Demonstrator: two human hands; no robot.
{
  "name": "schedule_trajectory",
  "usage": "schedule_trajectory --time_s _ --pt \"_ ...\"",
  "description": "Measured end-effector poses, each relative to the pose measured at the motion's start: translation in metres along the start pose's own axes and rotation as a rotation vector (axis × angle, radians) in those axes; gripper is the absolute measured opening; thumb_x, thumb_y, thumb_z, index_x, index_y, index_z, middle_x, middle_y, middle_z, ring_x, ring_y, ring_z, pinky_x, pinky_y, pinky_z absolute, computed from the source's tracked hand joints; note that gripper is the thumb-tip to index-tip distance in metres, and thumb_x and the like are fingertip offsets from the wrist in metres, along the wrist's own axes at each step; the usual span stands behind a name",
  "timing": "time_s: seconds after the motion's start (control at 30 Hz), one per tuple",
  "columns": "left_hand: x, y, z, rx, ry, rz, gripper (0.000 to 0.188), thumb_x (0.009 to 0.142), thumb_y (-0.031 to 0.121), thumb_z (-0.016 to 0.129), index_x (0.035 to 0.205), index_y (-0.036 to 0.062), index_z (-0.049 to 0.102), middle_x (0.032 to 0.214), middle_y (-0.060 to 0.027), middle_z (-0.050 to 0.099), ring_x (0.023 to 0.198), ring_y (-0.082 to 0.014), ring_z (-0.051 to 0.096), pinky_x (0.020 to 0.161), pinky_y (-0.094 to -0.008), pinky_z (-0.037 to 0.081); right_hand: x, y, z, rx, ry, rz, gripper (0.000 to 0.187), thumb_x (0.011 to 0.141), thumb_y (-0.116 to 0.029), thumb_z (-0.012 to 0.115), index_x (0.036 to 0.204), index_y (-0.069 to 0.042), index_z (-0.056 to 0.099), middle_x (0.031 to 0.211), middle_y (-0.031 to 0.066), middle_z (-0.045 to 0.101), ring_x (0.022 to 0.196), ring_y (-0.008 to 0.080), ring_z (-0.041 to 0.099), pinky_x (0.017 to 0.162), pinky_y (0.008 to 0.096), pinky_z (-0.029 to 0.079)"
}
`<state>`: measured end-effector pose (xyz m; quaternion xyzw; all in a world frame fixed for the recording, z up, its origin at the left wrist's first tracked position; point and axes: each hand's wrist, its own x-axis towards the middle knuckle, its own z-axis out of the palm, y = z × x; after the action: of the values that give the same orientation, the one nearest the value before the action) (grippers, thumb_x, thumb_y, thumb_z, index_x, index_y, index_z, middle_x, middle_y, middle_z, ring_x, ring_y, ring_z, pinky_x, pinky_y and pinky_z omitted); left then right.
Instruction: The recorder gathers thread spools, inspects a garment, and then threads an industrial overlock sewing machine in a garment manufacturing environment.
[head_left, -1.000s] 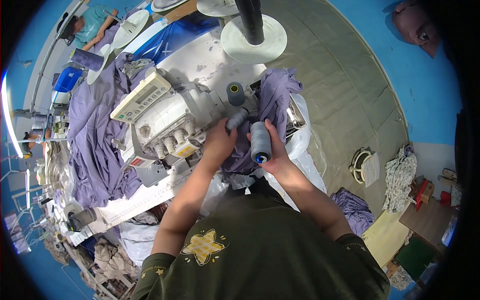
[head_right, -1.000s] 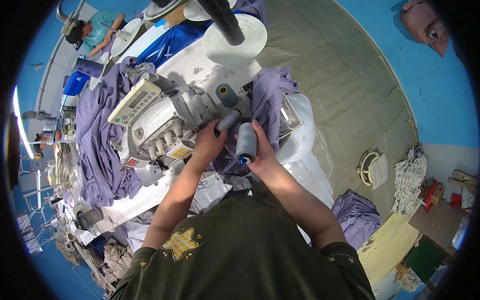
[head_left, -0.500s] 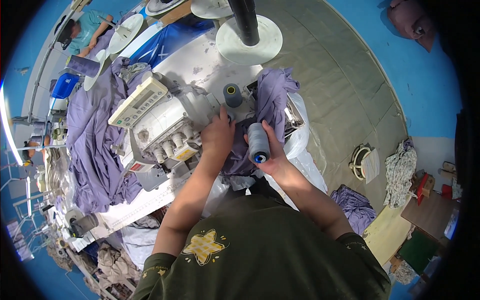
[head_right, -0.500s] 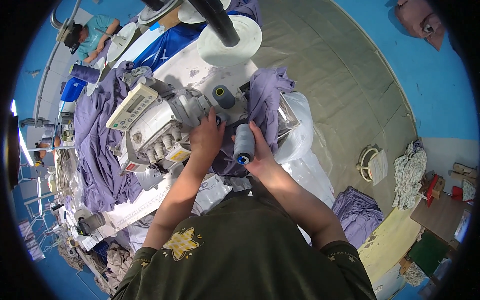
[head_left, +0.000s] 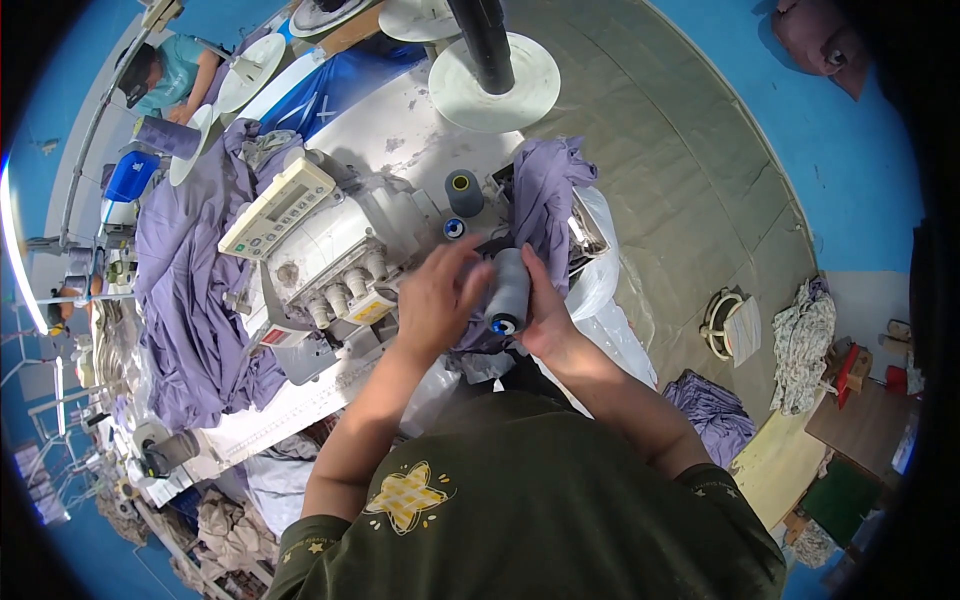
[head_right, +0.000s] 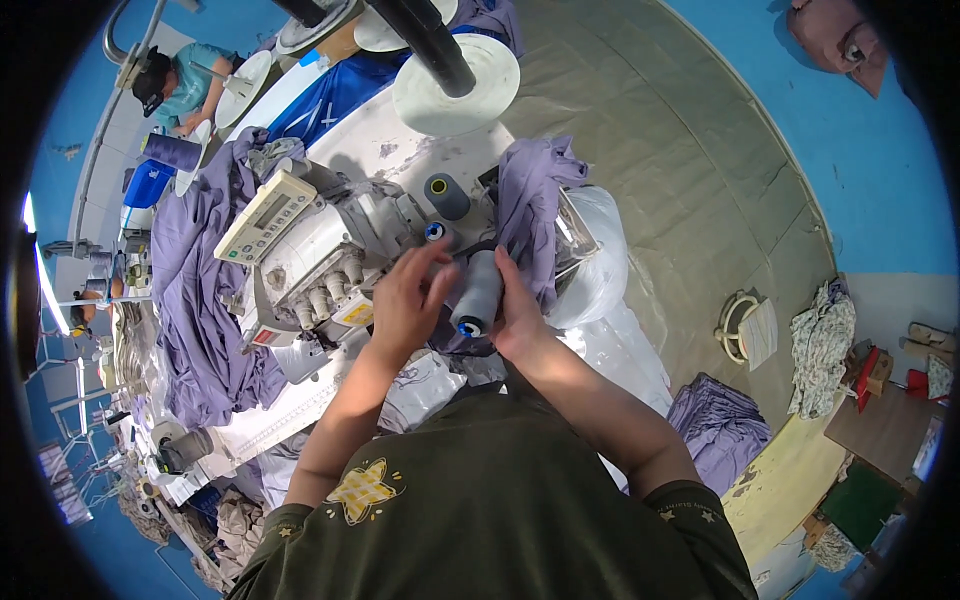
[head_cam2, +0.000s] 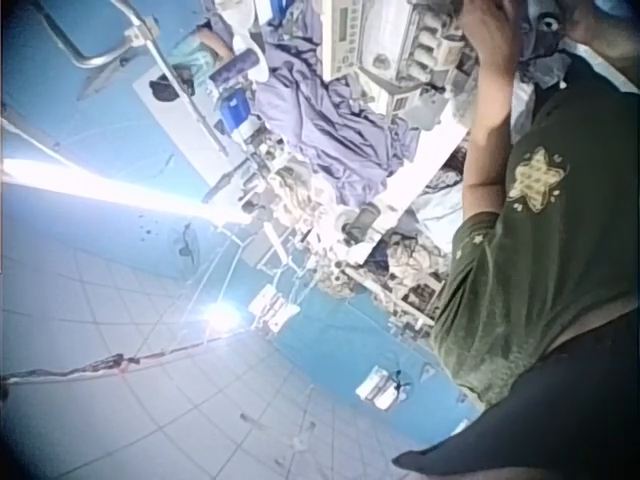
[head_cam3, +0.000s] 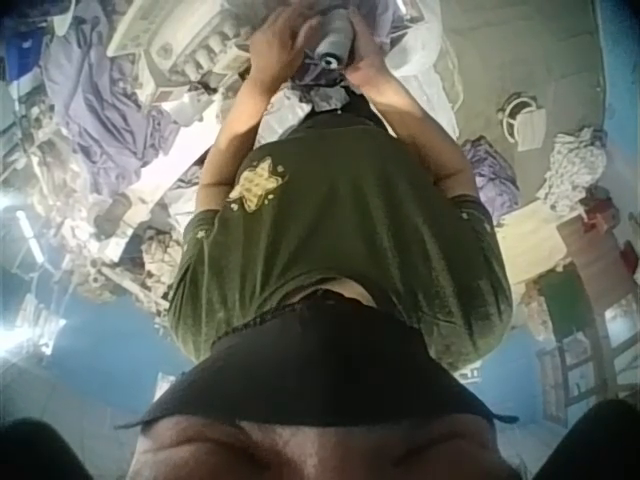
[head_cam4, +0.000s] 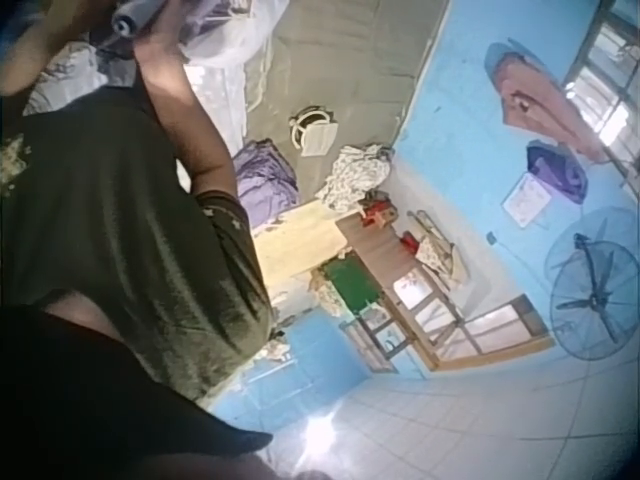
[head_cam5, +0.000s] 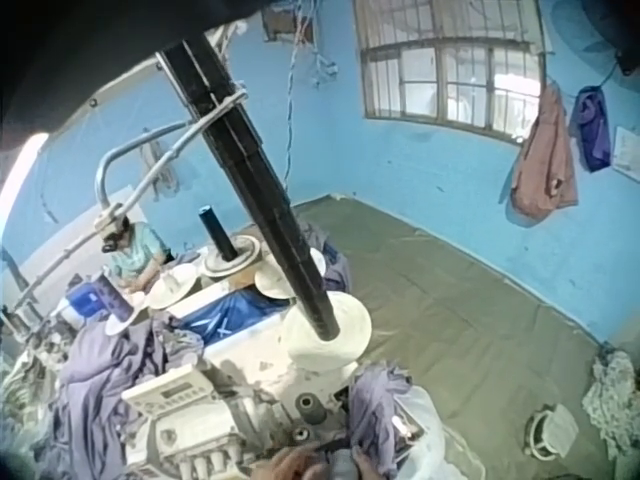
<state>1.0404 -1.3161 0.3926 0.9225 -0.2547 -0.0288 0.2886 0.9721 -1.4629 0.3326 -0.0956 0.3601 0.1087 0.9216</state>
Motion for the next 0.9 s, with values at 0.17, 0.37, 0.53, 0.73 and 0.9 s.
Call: schedule_trajectory --time_s 0.17,0.37,0.53,0.73,0.9 --pt "-0.042 0.022 -0.009 -0.225 -0.076 0.197 0.066 0.074 0.030 0.078 0.131 0.0102 0.050 0.133 -0.0133 0.049 0.102 -0.0340 0.062 0.078 -0.0400 0.054 -0.006 0.017 0.010 -0.442 0.052 -0.227 0.050 0.086 -0.053 0.064 0.108 -0.008 0.059 0.095 0.0014 0.061 0.084 0.0136 0.059 0.075 0.0291 0.048" --pt "-0.054 -0.001 0.001 -0.255 0.070 0.088 0.058 0.077 0.011 0.070 0.131 0.0080 0.050 0.136 -0.0149 0.047 0.114 -0.0361 0.057 0.085 -0.0406 0.053 0.006 0.028 -0.002 -0.661 0.051 -0.448 0.037 0.091 -0.039 0.064 0.098 -0.003 0.059 0.088 -0.0011 0.057 0.076 0.0067 0.049 0.067 0.0252 0.043" --pt "-0.045 0.001 -0.012 -0.197 0.091 0.026 0.043 0.075 0.011 0.069 0.116 0.0074 0.054 0.123 -0.0115 0.058 0.100 -0.0334 0.064 0.077 -0.0381 0.055 0.001 0.004 -0.028 -1.589 0.009 -1.161 0.033 0.078 -0.025 0.078 0.090 -0.004 0.056 0.103 0.0044 0.062 0.067 0.0188 0.060 0.066 0.0322 0.049" --pt "-0.028 -0.007 -0.001 -0.024 0.091 0.098 0.035 0.076 0.019 0.070 0.107 0.0104 0.055 0.111 -0.0059 0.063 0.084 -0.0318 0.066 0.066 -0.0377 0.054 0.023 -0.010 -0.063 -2.014 -0.072 -0.942 0.023 0.075 -0.016 0.074 0.082 -0.005 0.055 0.099 0.0067 0.061 0.071 0.0311 0.062 0.063 0.0389 0.050" --pt "-0.023 -0.013 0.010 0.032 0.070 0.084 0.037 0.077 0.022 0.069 0.109 0.0112 0.055 0.109 -0.0067 0.063 0.080 -0.0324 0.066 0.065 -0.0392 0.054 0.011 -0.014 -0.079 -1.757 0.035 -0.984 0.017 0.073 -0.009 0.069 0.080 -0.003 0.055 0.079 0.0079 0.060 0.064 0.0287 0.060 0.059 0.0358 0.048"
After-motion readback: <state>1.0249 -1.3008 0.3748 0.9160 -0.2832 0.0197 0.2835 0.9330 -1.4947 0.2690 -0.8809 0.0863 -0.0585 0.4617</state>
